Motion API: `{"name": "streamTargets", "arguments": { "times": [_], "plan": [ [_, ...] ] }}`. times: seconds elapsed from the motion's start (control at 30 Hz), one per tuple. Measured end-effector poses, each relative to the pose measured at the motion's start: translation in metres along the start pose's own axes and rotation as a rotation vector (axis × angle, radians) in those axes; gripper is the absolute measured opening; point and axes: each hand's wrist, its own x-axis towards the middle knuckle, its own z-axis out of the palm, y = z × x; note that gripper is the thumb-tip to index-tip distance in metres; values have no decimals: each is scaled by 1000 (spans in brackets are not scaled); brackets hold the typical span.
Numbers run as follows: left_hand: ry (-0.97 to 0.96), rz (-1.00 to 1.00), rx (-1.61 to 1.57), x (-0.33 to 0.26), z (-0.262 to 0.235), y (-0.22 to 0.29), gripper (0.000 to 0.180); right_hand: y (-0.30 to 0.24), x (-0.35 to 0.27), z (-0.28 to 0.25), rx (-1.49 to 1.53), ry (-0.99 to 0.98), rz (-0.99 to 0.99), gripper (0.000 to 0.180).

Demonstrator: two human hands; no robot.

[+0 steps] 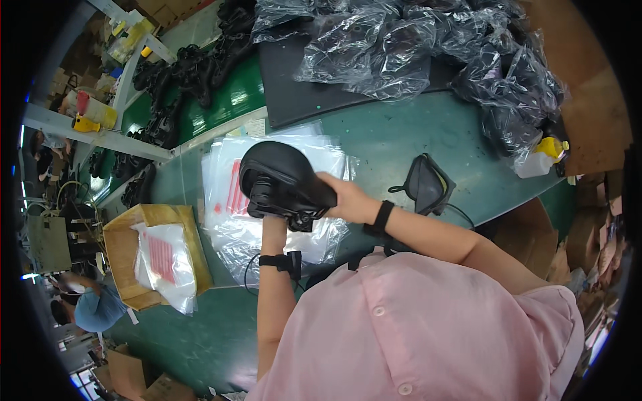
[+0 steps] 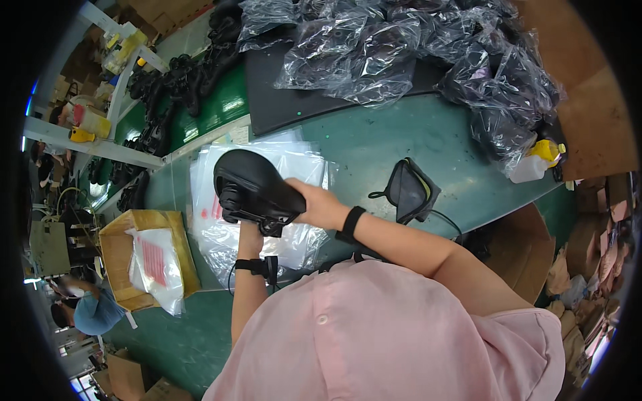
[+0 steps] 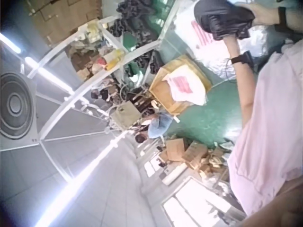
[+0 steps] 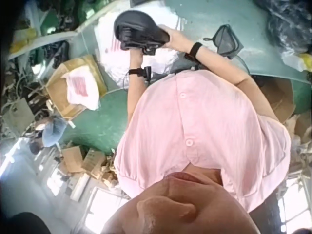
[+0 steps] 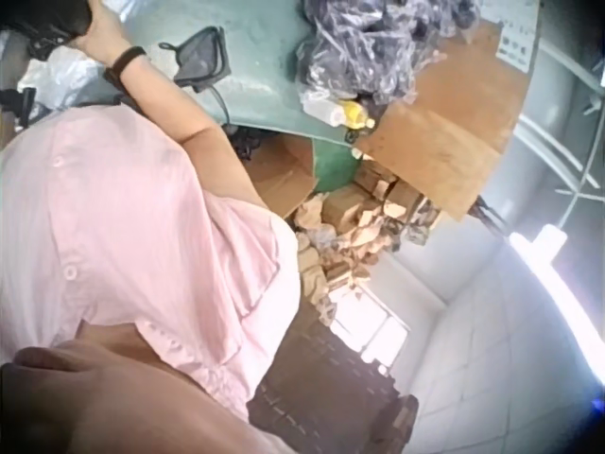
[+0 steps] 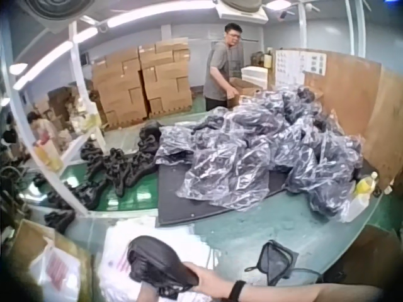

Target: The person repeatedly picks up black bicycle seats from a pile, wipes them with a cloth, and places them into clear plastic bags on a green workbench. The person handles the seats one at a time, turning them over to clean different sides before bagging them.

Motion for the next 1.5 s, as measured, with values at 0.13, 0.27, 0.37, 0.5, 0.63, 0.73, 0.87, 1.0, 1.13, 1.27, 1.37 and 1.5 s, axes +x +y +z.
{"name": "streamTargets", "arguments": {
  "times": [0.13, 0.27, 0.37, 0.5, 0.63, 0.73, 0.87, 1.0, 1.13, 1.27, 1.37, 1.5],
  "plan": [
    [-7, -58, -56, -19, -10, -18, 40, 27, 21, 35, 357, -127, 93, 75],
    [85, -251, -57, -38, 17, 4, 34, 50, 30, 56, 498, -185, 224, 77],
    [199, -271, -197, -44, -18, -3, 20, 38, 30, 50, 151, -76, 127, 76],
    [432, -29, -834, -68, -95, 7, 12, 48, 32, 29, -51, 23, 11, 76],
    [348, -52, -786, -78, -77, 65, 15, 54, 25, 24, 2, 70, 20, 78],
    [265, -121, -359, -75, -57, 84, 21, 44, 21, 11, -118, 164, -76, 79],
    [215, -76, -385, -59, -66, 34, 26, -2, 18, 8, -53, 78, -120, 75],
    [385, 43, -610, -42, -47, 55, 31, -3, 24, 18, -391, -123, -322, 64],
    [478, 114, 105, -56, -49, 91, 24, 12, 23, 32, -670, -249, -205, 65],
    [6, 780, 1142, -93, 18, 174, 19, 11, 26, 28, -362, -267, 132, 63],
    [208, 547, 908, -90, 2, 163, 23, 8, 20, 13, 226, -294, 332, 61],
    [-263, 677, 1123, -89, 35, 160, 27, 4, 9, 5, 716, -189, 497, 63]
  ]
}}
